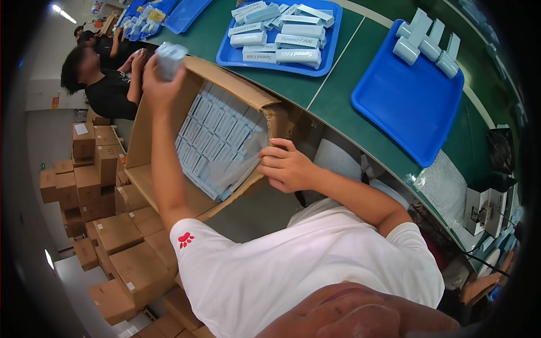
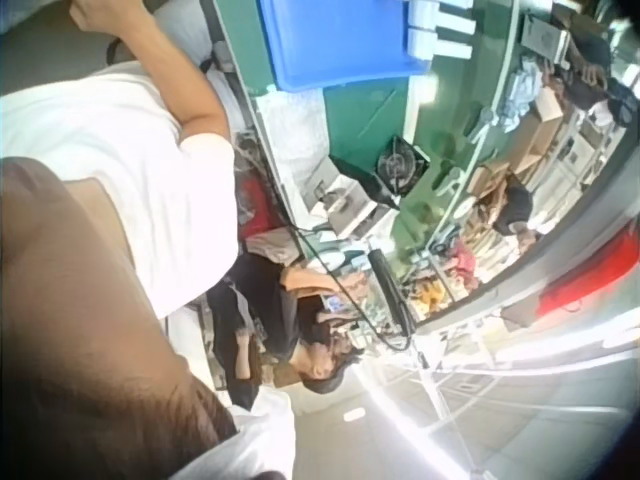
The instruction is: The person assembles small white plastic components at a factory workstation. They use a handheld heat gun to apply heat to the parts, then fit them together by hand. The person places the assembled units into a blue tray and later packs them into a cardboard box.
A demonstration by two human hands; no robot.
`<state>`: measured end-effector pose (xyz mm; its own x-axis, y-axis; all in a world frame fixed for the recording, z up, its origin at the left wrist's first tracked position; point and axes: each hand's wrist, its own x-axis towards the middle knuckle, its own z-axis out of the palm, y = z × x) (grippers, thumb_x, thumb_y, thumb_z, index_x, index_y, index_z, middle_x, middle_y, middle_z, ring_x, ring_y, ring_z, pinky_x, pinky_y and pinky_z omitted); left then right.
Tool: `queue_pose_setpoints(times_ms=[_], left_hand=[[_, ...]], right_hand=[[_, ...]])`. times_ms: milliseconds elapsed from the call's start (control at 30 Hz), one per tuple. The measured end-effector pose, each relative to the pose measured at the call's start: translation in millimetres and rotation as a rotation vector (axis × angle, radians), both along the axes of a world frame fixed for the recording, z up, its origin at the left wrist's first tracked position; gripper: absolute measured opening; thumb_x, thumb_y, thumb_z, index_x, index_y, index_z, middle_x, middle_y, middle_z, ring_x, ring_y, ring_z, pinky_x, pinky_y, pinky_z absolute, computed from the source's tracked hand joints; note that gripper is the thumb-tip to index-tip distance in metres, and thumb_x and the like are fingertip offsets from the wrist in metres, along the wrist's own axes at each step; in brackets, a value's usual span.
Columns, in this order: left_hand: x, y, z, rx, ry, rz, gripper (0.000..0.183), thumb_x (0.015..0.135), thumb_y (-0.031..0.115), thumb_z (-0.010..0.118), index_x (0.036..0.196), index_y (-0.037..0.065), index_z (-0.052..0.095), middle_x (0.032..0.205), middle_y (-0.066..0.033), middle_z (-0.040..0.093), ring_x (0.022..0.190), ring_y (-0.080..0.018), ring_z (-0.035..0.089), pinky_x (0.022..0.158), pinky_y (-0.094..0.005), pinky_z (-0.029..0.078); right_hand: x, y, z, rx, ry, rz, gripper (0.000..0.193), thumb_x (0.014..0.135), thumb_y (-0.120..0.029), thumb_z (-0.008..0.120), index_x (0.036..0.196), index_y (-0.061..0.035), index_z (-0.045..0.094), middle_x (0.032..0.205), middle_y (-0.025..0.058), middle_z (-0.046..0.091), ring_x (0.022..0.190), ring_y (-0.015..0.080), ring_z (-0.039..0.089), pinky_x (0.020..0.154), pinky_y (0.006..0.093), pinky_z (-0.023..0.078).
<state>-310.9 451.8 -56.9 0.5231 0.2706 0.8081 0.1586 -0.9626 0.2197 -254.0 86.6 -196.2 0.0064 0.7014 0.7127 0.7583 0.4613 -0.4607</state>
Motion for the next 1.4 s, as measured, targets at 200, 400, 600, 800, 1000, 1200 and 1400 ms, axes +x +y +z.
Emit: queue_pose_setpoints(times_ms=[200, 400, 600, 800, 1000, 1200, 1400], left_hand=[[129.7, -44.5, -6.7, 0.291, 0.463, 0.091, 0.068, 0.074, 0.047, 0.083, 0.127, 0.008, 0.066, 0.114, -0.0135, 0.073, 0.102, -0.0353, 0.069, 0.09, -0.0451, 0.056], [225.9, -79.8, -16.9, -0.109, 0.905, 0.353, 0.089, 0.082, 0.068, 0.07, 0.146, 0.009, 0.054, 0.132, -0.0159, 0.069, 0.124, -0.0339, 0.065, 0.101, -0.043, 0.053], [207.1, -64.5, -36.8, -0.094, 0.855, 0.355, 0.101, 0.082, 0.075, 0.066, 0.153, 0.008, 0.043, 0.145, -0.0208, 0.06, 0.132, -0.0371, 0.059, 0.105, -0.0491, 0.052], [84.2, -79.6, -2.8, -0.152, 0.061, 0.163, 0.02, 0.092, 0.014, 0.073, 0.11, 0.006, 0.067, 0.095, -0.0117, 0.069, 0.081, -0.0226, 0.067, 0.073, -0.0344, 0.055], [-73.4, -21.9, -149.7, -0.331, 0.043, 0.182, 0.014, 0.087, 0.011, 0.076, 0.099, 0.006, 0.07, 0.084, -0.0054, 0.073, 0.074, -0.0165, 0.068, 0.07, -0.0304, 0.055], [-118.2, -97.6, -233.3, -0.451, 0.991, 0.367, 0.096, 0.067, 0.035, 0.093, 0.148, 0.012, 0.049, 0.142, -0.0188, 0.05, 0.127, -0.0376, 0.054, 0.105, -0.0442, 0.049], [-109.1, -107.3, -229.9, -0.45, 1.11, 0.448, 0.128, 0.057, 0.044, 0.096, 0.158, 0.005, 0.029, 0.151, -0.0263, 0.037, 0.139, -0.0463, 0.039, 0.115, -0.0524, 0.038]], right_hand=[[3.7, -6.9, 10.1, -0.018, -0.03, 0.032, 0.029, 0.075, -0.009, 0.071, 0.103, -0.012, 0.064, 0.105, 0.0015, 0.059, 0.122, 0.0182, 0.056, 0.119, 0.0464, 0.032], [7.2, -10.8, 9.0, -0.028, -0.044, 0.033, 0.029, 0.076, -0.01, 0.07, 0.104, -0.0112, 0.064, 0.107, 0.0028, 0.06, 0.124, 0.0201, 0.056, 0.12, 0.0473, 0.032], [5.4, -10.0, 13.4, -0.017, -0.055, 0.058, 0.033, 0.074, -0.012, 0.071, 0.106, -0.0096, 0.065, 0.107, 0.0055, 0.061, 0.124, 0.0224, 0.056, 0.119, 0.048, 0.034], [10.2, -12.3, 5.5, -0.056, 0.005, 0.047, 0.036, 0.072, -0.007, 0.072, 0.107, -0.0089, 0.067, 0.107, 0.0058, 0.064, 0.122, 0.0238, 0.059, 0.117, 0.0486, 0.036], [-4.3, -8.0, 7.8, -0.045, 0.009, 0.015, 0.033, 0.072, -0.009, 0.073, 0.105, -0.0097, 0.068, 0.108, 0.0033, 0.064, 0.124, 0.021, 0.058, 0.118, 0.0468, 0.036], [-0.5, -6.5, 11.4, -0.078, -0.021, -0.015, 0.03, 0.075, -0.007, 0.072, 0.105, -0.0099, 0.07, 0.105, 0.0015, 0.065, 0.122, 0.0201, 0.059, 0.117, 0.0471, 0.036], [-2.2, -1.4, 9.2, -0.068, -0.031, -0.033, 0.03, 0.074, -0.007, 0.072, 0.104, -0.0103, 0.069, 0.105, 0.0006, 0.065, 0.122, 0.0196, 0.059, 0.116, 0.047, 0.036]])
